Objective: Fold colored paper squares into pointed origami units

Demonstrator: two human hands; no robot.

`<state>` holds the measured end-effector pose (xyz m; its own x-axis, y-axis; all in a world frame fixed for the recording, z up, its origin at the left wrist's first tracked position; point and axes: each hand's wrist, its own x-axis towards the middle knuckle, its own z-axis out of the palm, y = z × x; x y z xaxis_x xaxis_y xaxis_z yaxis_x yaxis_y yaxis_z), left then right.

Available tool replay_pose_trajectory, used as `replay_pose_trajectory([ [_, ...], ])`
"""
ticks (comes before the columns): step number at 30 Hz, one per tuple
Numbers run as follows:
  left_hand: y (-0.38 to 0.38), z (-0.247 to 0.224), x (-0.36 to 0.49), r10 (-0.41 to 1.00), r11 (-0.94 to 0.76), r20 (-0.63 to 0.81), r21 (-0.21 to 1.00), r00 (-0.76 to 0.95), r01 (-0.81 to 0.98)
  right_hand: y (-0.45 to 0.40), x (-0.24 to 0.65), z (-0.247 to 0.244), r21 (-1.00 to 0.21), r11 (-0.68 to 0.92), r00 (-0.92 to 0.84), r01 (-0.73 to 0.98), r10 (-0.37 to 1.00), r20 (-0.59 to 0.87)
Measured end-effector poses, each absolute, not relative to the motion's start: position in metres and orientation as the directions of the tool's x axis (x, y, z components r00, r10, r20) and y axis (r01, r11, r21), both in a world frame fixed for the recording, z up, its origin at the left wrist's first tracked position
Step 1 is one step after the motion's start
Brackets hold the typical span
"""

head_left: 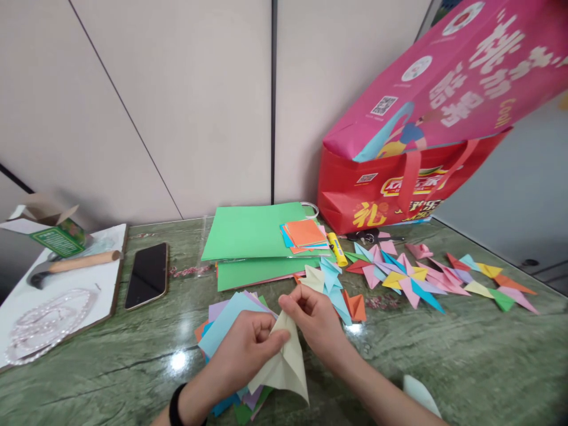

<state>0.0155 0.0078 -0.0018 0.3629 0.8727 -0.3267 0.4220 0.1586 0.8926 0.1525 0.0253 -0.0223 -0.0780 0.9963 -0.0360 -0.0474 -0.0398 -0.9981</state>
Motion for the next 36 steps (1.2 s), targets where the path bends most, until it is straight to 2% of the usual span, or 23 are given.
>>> replay_pose_trajectory([
  [3,0.0077,-0.0018,0.016,0.868,0.163,-0.333,0.892,0.369,0.421,0.0239,0.1521,-0.0219,-0.998,-0.023,-0.053,-0.05,0.998,-0.021],
  [8,0.0101,-0.0012,0.0137,0.904,0.146,-0.285,0.906,0.318,0.396,0.0253,0.1518,-0.0224,-0.993,-0.037,-0.11,-0.111,0.994,-0.025],
  [14,0.0142,0.0013,0.0099,0.957,0.1,-0.208,0.893,0.204,0.438,0.0251,0.152,-0.0259,-1.0,-0.018,-0.108,0.017,0.994,-0.019],
  [20,0.0136,-0.0009,0.0106,0.955,0.098,-0.208,0.896,0.213,0.434,0.023,0.1501,-0.0257,-0.999,0.008,-0.094,0.045,0.996,0.004],
  [28,0.0142,0.0048,0.0091,0.964,0.133,-0.214,0.898,0.154,0.42,0.0248,0.1491,-0.0265,-0.999,-0.037,-0.193,0.035,0.98,-0.043],
  [36,0.0131,0.0039,0.009,0.967,0.153,-0.218,0.909,0.129,0.388,0.0239,0.1495,-0.0248,-0.997,-0.068,-0.17,0.046,0.983,-0.075],
])
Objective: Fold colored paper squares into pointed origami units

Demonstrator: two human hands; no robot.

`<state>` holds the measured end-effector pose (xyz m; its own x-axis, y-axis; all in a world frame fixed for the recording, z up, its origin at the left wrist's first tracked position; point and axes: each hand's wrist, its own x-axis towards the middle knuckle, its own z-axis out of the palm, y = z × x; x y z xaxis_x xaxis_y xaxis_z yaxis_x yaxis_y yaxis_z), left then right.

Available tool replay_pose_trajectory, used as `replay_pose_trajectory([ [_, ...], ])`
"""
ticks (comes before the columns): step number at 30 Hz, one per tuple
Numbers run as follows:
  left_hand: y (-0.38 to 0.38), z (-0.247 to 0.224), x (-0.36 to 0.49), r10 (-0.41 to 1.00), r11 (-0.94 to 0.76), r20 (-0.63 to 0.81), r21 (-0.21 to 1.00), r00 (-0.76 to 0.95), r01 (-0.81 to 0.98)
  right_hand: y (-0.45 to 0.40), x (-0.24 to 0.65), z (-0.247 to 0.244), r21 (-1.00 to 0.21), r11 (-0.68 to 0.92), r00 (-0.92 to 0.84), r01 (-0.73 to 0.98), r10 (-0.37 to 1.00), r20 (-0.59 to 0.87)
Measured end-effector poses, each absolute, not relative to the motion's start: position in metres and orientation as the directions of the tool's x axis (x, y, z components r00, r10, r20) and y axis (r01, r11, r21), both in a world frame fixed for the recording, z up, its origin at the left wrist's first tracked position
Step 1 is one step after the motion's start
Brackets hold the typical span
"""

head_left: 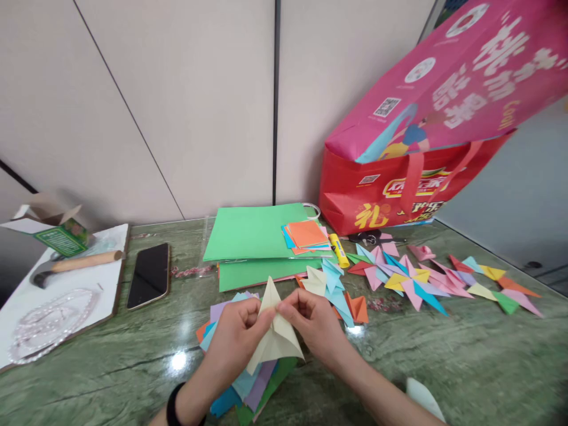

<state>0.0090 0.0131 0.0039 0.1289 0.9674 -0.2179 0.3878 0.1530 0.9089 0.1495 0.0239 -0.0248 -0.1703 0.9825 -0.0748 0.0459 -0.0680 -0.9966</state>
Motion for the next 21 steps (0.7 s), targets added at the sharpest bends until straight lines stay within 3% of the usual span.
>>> replay_pose_trajectory([
  [5,0.0133,0.0052,0.0091,0.969,0.192,-0.231,0.924,0.083,0.331,0.0257,0.1506,-0.0286,-0.997,-0.076,-0.242,0.001,0.967,-0.074],
  [15,0.0152,0.0083,0.0107,0.986,0.113,-0.147,0.938,0.081,0.327,0.0265,0.1519,-0.0315,-0.972,-0.211,-0.285,-0.1,0.942,-0.175],
  [21,0.0139,0.0105,0.0103,0.99,0.116,-0.134,0.954,0.048,0.277,0.0267,0.1503,-0.0316,-0.977,-0.199,-0.31,-0.073,0.936,-0.168],
])
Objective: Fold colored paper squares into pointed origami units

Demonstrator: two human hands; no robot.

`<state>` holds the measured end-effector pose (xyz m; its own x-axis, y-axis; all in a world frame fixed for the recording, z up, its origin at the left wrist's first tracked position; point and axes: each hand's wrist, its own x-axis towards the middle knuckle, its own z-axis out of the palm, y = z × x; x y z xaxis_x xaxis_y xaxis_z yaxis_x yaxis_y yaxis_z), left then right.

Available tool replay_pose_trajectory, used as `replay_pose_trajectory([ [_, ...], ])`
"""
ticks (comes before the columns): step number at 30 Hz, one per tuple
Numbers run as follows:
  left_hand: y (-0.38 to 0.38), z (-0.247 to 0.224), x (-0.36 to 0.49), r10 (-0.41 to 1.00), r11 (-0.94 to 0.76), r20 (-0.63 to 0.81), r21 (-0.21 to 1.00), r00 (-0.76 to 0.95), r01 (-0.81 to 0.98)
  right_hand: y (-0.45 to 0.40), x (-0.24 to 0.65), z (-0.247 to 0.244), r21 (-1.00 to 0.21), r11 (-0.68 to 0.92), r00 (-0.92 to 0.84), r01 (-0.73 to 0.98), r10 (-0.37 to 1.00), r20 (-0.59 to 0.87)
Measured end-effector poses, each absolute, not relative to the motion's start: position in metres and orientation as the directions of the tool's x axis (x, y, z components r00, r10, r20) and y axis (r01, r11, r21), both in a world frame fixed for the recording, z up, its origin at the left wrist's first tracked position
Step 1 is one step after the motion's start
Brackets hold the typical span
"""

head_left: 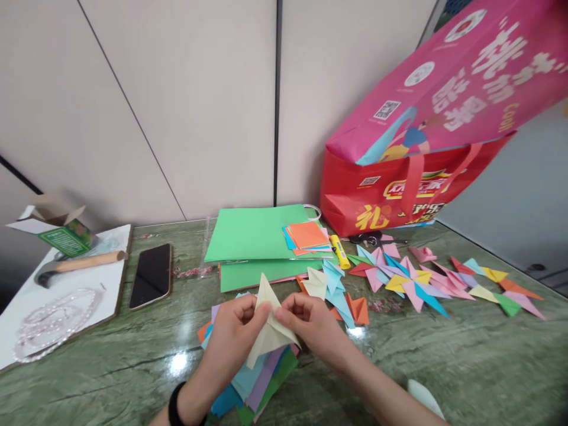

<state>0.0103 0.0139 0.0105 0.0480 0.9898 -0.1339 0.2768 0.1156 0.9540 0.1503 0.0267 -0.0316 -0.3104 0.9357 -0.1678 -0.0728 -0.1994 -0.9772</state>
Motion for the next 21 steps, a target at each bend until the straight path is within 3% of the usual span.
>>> replay_pose_trajectory([
  [21,0.0169,0.0021,0.0055,0.967,0.241,-0.248,0.965,0.06,0.106,0.0257,0.1516,-0.0293,-0.975,-0.198,-0.257,-0.104,0.952,-0.167],
])
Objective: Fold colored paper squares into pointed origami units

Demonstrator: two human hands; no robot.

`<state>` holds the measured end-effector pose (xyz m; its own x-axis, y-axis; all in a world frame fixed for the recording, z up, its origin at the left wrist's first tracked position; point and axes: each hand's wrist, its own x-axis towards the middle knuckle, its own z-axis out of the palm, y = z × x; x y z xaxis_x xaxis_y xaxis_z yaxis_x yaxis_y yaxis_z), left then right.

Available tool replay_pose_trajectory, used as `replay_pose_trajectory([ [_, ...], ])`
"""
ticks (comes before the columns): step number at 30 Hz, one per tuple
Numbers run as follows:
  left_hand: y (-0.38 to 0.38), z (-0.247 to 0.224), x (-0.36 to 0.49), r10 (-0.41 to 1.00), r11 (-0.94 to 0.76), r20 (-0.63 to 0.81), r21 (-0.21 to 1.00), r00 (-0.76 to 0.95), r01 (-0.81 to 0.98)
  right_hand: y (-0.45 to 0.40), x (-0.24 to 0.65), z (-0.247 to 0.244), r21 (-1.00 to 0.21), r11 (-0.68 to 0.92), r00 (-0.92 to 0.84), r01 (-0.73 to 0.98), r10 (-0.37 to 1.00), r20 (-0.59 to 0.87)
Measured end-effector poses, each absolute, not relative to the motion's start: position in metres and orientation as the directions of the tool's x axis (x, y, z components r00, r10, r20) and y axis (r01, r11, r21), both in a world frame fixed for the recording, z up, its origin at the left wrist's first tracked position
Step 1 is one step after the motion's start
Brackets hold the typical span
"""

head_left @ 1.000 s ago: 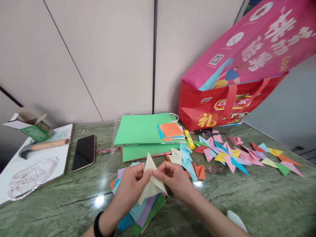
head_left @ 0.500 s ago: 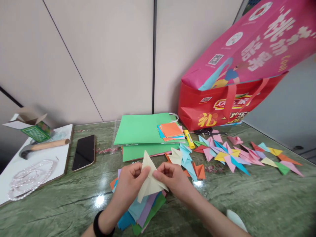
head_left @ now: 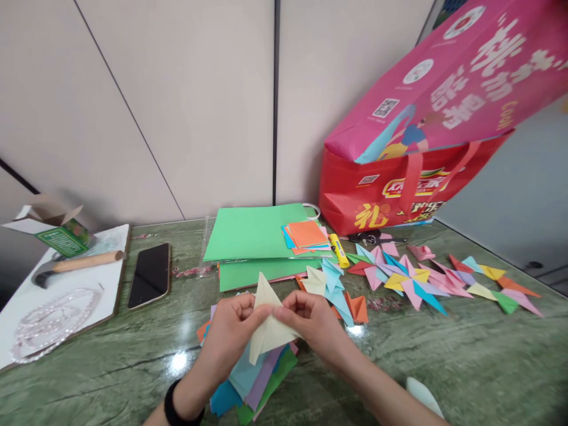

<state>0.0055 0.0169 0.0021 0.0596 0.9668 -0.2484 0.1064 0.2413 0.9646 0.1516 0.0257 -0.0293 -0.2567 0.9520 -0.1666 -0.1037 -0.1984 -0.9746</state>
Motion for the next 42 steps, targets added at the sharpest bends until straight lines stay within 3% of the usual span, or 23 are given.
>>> replay_pose_trajectory([
  [17,0.02,-0.005,-0.006,0.968,0.243,-0.24,0.969,-0.07,0.036,0.026,0.153,-0.024,-0.947,-0.3,-0.314,-0.114,0.915,-0.252],
  [28,0.021,-0.003,-0.005,0.965,0.26,-0.26,0.966,-0.038,-0.02,0.028,0.153,-0.026,-0.952,-0.301,-0.304,-0.056,0.914,-0.27],
  [34,0.022,0.0,-0.006,0.957,0.286,-0.287,0.958,-0.052,-0.017,0.027,0.152,-0.028,-0.989,-0.142,-0.286,0.03,0.947,-0.144],
  [42,0.023,0.001,-0.005,0.951,0.307,-0.309,0.945,-0.006,-0.115,0.026,0.153,-0.027,-0.986,-0.163,-0.269,-0.034,0.952,-0.148],
])
